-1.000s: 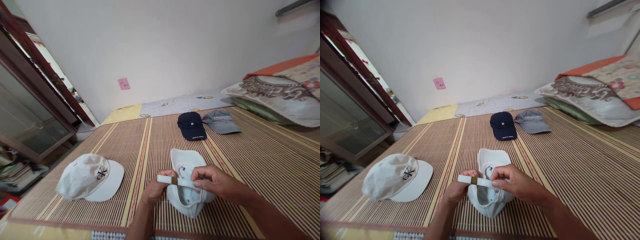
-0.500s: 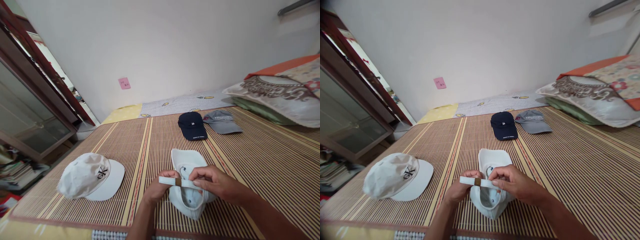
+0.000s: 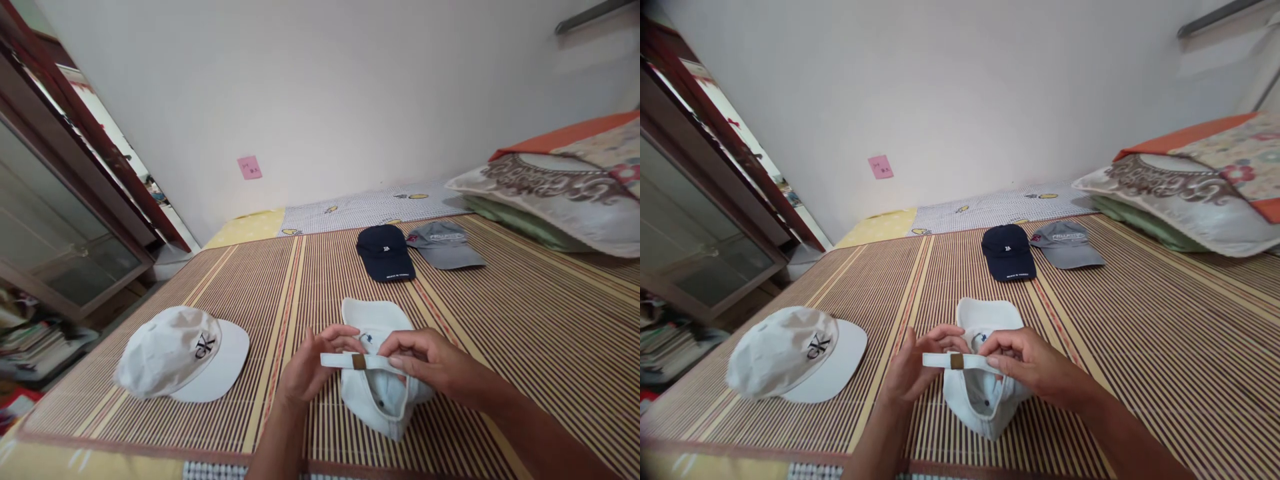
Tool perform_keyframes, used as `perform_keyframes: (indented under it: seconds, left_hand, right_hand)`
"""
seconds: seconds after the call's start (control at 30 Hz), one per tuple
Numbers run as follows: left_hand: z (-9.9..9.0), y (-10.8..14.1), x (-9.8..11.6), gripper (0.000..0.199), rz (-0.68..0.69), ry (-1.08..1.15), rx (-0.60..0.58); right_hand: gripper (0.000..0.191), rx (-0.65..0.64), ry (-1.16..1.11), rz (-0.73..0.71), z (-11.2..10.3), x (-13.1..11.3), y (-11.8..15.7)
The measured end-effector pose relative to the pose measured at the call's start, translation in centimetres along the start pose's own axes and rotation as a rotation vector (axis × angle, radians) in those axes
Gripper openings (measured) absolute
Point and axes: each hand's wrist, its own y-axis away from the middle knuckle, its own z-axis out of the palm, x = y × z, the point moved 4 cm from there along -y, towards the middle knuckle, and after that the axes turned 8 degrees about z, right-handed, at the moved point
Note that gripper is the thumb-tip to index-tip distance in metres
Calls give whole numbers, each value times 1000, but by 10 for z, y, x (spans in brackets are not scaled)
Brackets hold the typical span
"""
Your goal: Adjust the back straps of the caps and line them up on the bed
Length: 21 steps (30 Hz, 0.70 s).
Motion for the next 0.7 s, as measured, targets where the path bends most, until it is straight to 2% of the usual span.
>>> perform_keyframes:
  seconds: [0.1, 0.2, 0.3, 0.43, 0.7]
  left_hand:
    - [-1, 7, 10, 73, -10, -215, -30]
    - [-1, 11, 18, 55, -44, -449, 26]
    - [3, 10, 21, 40, -51, -571, 85]
    - [7, 9, 18, 35, -85, -557, 103]
    - [9, 9, 11, 37, -18, -468, 130]
  right_hand:
    - [25, 8, -12, -4, -1, 3, 0]
    - [26, 6, -20, 6, 0, 3, -1]
    - [25, 31, 12, 2, 0, 1, -1]
    - [23, 56, 76, 6, 0, -4, 0]
    - [17, 126, 129, -6, 1, -11, 3]
